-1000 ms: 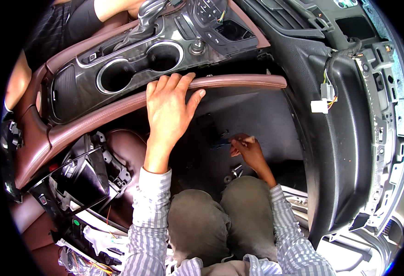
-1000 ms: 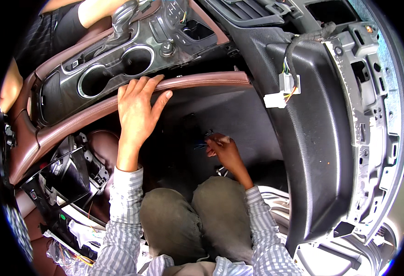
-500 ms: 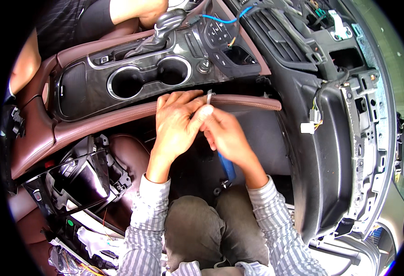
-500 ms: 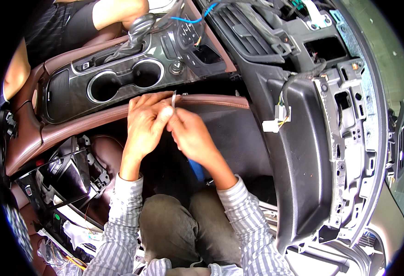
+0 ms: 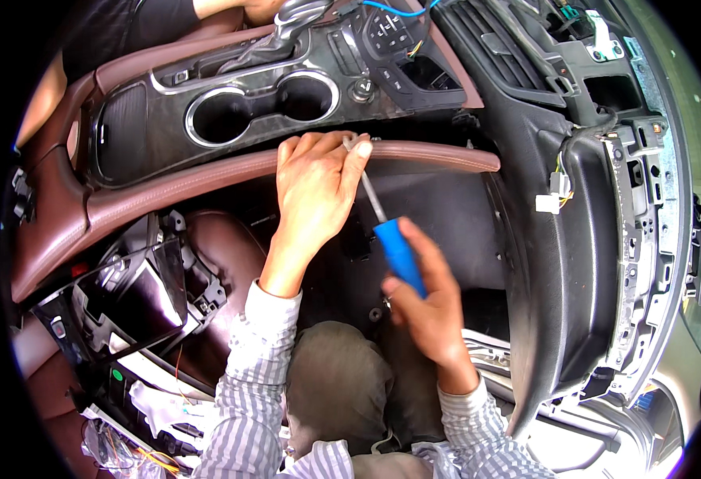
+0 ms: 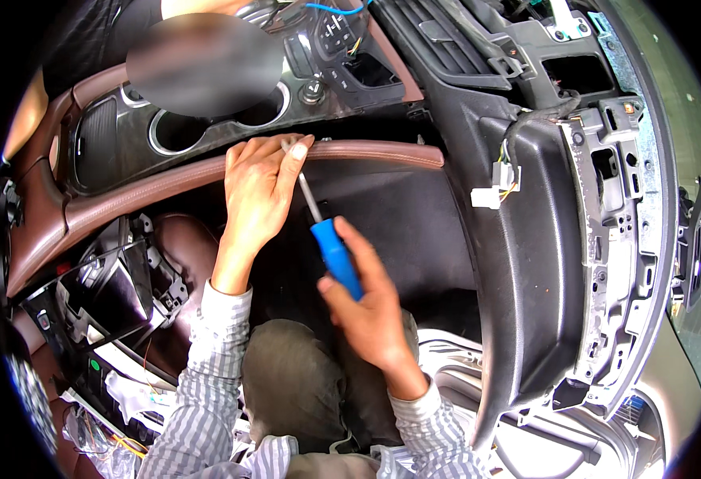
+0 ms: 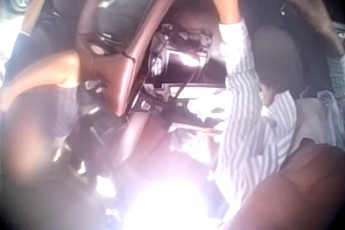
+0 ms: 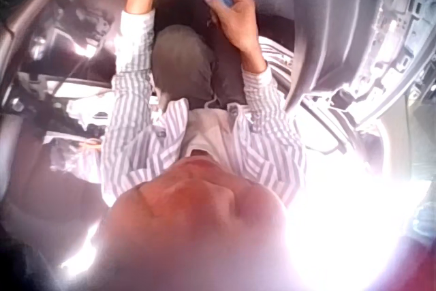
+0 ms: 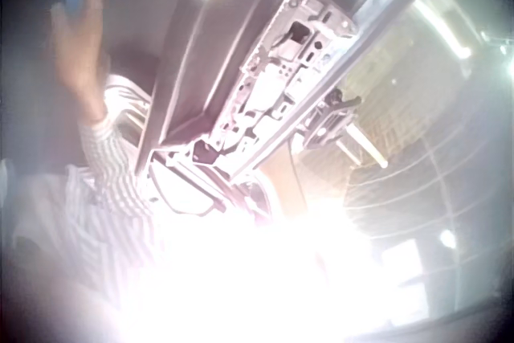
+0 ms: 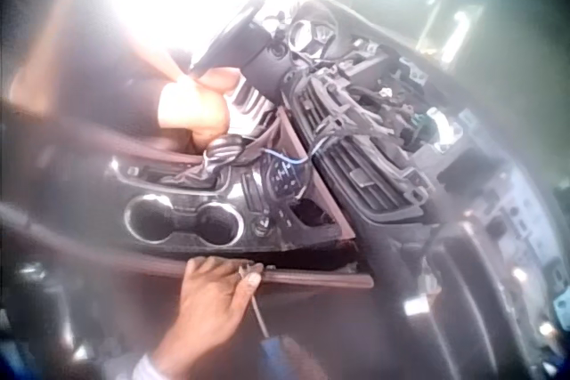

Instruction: The person installs a center console trim piece and a dashboard panel inside a car. They use a blue screwdriver to secure the components and connect wiring harnesses.

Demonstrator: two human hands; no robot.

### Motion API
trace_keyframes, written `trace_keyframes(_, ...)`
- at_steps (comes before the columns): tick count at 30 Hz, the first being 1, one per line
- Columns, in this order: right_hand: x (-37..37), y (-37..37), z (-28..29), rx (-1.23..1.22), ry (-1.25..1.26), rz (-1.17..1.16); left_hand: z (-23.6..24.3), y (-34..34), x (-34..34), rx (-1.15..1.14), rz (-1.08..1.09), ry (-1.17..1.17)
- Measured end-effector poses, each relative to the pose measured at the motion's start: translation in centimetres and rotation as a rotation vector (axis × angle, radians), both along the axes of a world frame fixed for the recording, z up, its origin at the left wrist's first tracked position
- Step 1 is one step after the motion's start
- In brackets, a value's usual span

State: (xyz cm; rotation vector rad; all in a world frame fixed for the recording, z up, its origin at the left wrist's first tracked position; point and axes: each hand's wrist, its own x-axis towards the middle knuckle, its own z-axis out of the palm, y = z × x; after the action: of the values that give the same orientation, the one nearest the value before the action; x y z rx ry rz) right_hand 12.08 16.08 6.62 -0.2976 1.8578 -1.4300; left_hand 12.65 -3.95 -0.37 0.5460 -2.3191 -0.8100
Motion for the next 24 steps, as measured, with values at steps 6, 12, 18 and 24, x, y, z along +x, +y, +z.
trace_keyframes(6,-4.9,-0.5,3.1,0.262,0.833,0.210,0.2,1.5,-0.2,-0.150,0.027,-0.051)
trace_keyframes(12,-6.0,-3.7,6.5,0.549,0.936,0.302,-0.3,2.1,-0.1,-0.219,0.045,-0.082)
trace_keyframes(18,-8.5,-6.7,5.9,0.621,1.066,0.439,-0.5,2.9,-0.3,-0.250,0.047,-0.141)
trace_keyframes(24,-8.1,-6.3,5.1,0.576,0.954,0.393,-0.5,3.4,-0.3,-0.259,0.051,-0.181)
